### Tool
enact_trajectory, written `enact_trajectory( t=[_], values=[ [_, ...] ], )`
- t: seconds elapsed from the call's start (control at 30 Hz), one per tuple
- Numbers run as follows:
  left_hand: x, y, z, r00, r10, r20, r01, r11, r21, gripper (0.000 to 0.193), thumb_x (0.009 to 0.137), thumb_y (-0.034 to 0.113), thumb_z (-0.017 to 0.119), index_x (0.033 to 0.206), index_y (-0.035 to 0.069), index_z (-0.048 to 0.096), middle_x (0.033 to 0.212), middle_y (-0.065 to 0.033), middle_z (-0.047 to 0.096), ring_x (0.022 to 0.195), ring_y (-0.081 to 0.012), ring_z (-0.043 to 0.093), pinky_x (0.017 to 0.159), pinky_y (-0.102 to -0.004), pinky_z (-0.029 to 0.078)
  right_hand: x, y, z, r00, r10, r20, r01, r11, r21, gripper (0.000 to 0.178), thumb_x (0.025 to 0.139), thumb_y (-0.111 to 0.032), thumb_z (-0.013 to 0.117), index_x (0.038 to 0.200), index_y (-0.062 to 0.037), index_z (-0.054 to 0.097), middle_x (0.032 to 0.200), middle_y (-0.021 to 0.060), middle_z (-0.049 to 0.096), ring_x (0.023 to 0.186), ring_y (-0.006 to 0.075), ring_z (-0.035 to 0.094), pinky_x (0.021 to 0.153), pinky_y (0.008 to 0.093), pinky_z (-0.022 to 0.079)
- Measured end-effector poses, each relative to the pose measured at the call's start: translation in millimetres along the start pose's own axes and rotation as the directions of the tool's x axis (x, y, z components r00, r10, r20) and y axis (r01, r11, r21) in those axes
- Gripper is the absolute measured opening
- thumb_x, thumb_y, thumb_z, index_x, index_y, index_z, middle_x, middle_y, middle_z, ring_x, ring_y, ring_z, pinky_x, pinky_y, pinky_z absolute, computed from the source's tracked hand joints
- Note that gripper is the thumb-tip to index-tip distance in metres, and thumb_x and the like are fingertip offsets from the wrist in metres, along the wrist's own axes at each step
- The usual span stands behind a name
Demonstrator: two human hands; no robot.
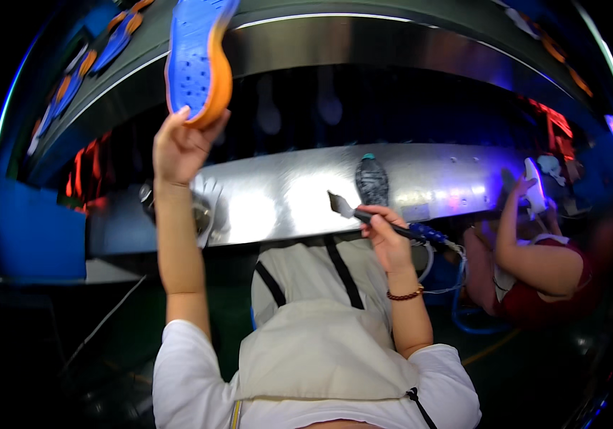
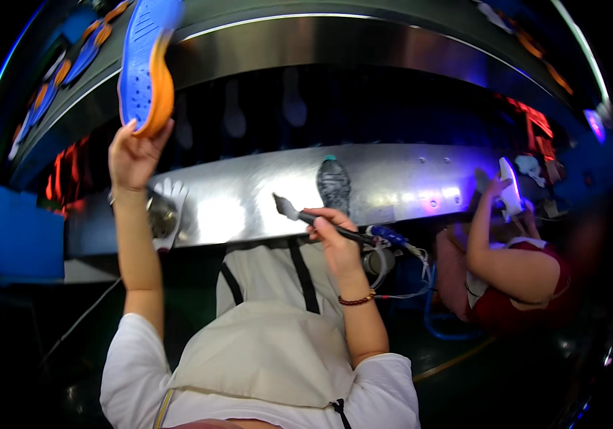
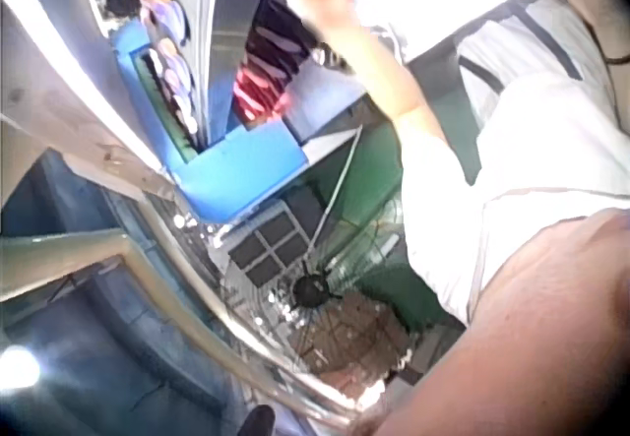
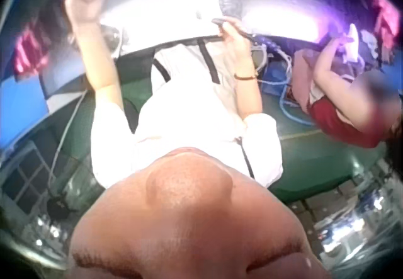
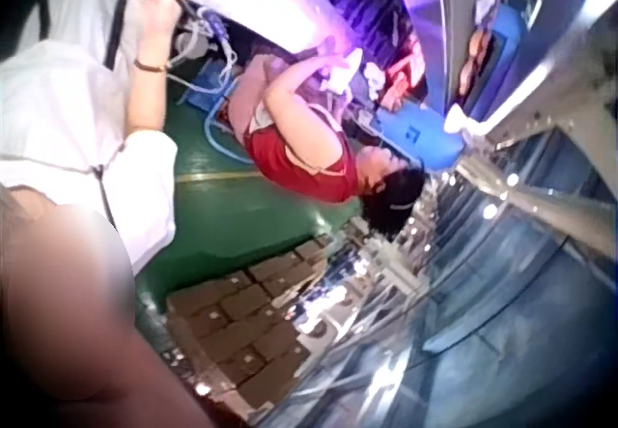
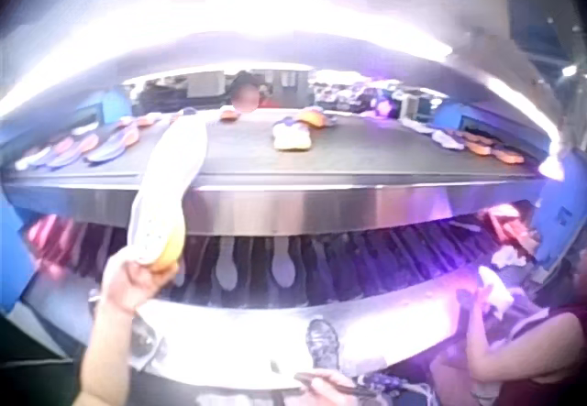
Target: The person applies a liquid substance to the underside of various shoe soles using a brush, picking them up one by one from an upper conveyor belt and placing them back after coating them.
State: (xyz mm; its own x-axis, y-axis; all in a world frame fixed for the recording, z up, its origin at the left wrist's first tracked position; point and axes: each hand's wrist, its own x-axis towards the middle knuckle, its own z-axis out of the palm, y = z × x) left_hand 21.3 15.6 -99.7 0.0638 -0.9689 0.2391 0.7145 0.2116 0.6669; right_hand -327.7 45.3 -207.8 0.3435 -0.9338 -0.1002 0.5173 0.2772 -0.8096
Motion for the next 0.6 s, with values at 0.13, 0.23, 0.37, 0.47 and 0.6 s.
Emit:
enact_trajectory(
  t=[0.13, 0.23, 0.37, 0.47, 0.6],
  values=[
    [-67.4, -67.7, -49.4, 0.989, -0.023, 0.148, 0.065, 0.956, -0.285, 0.081, 0.077, 0.062, 0.041, 0.131, 0.003, 0.030, 0.126, -0.0212, 0.040, 0.106, -0.0376, 0.050, 0.088, -0.0506, 0.041, -4.7, -3.4, 3.0, 0.999, -0.024, 0.030, 0.021, 0.996, 0.087, 0.028, 0.078, 0.001, 0.057, 0.106, 0.0048, 0.053, 0.107, 0.0171, 0.057, 0.080, 0.0133, 0.058, 0.073, 0.0223, 0.047],
    [-97.9, -112.7, -27.3, 0.938, -0.318, 0.141, 0.345, 0.899, -0.268, 0.078, 0.077, 0.055, 0.048, 0.128, -0.002, 0.032, 0.115, -0.0247, 0.046, 0.100, -0.0378, 0.052, 0.083, -0.0494, 0.044, -4.5, -8.4, 4.8, 0.996, -0.029, 0.087, 0.027, 0.999, 0.027, 0.030, 0.078, 0.000, 0.057, 0.107, 0.0036, 0.052, 0.108, 0.0170, 0.056, 0.081, 0.0141, 0.057, 0.072, 0.0256, 0.046],
    [-121.9, -170.3, -21.7, 0.863, -0.503, 0.055, 0.491, 0.808, -0.324, 0.067, 0.085, 0.051, 0.037, 0.130, 0.001, 0.032, 0.119, -0.0249, 0.045, 0.106, -0.0346, 0.050, 0.088, -0.0437, 0.044, 0.2, -11.3, 14.1, 0.988, -0.070, 0.139, 0.074, 0.997, -0.024, 0.028, 0.075, 0.000, 0.055, 0.103, 0.0047, 0.052, 0.106, 0.0205, 0.056, 0.089, 0.0209, 0.059, 0.081, 0.0295, 0.047],
    [-123.0, -179.6, 2.1, 0.872, -0.464, 0.154, 0.483, 0.769, -0.420, 0.093, 0.074, 0.076, 0.022, 0.132, 0.003, 0.030, 0.121, -0.0232, 0.044, 0.112, -0.0355, 0.045, 0.092, -0.0449, 0.040, 13.1, -7.2, 21.0, 0.986, -0.052, 0.158, 0.067, 0.993, -0.095, 0.027, 0.077, 0.000, 0.053, 0.103, 0.0051, 0.052, 0.106, 0.0198, 0.057, 0.093, 0.0201, 0.057, 0.084, 0.0289, 0.045],
    [-118.7, -179.3, 20.3, 0.853, -0.490, 0.178, 0.509, 0.710, -0.487, 0.099, 0.070, 0.080, 0.015, 0.133, 0.005, 0.029, 0.123, -0.0233, 0.043, 0.114, -0.0376, 0.043, 0.093, -0.0461, 0.038, 33.5, 2.1, 20.5, 0.993, -0.028, 0.112, 0.039, 0.994, -0.102, 0.024, 0.080, -0.003, 0.051, 0.103, 0.0039, 0.053, 0.105, 0.0171, 0.058, 0.095, 0.0193, 0.056, 0.086, 0.0293, 0.043]
  ],
)
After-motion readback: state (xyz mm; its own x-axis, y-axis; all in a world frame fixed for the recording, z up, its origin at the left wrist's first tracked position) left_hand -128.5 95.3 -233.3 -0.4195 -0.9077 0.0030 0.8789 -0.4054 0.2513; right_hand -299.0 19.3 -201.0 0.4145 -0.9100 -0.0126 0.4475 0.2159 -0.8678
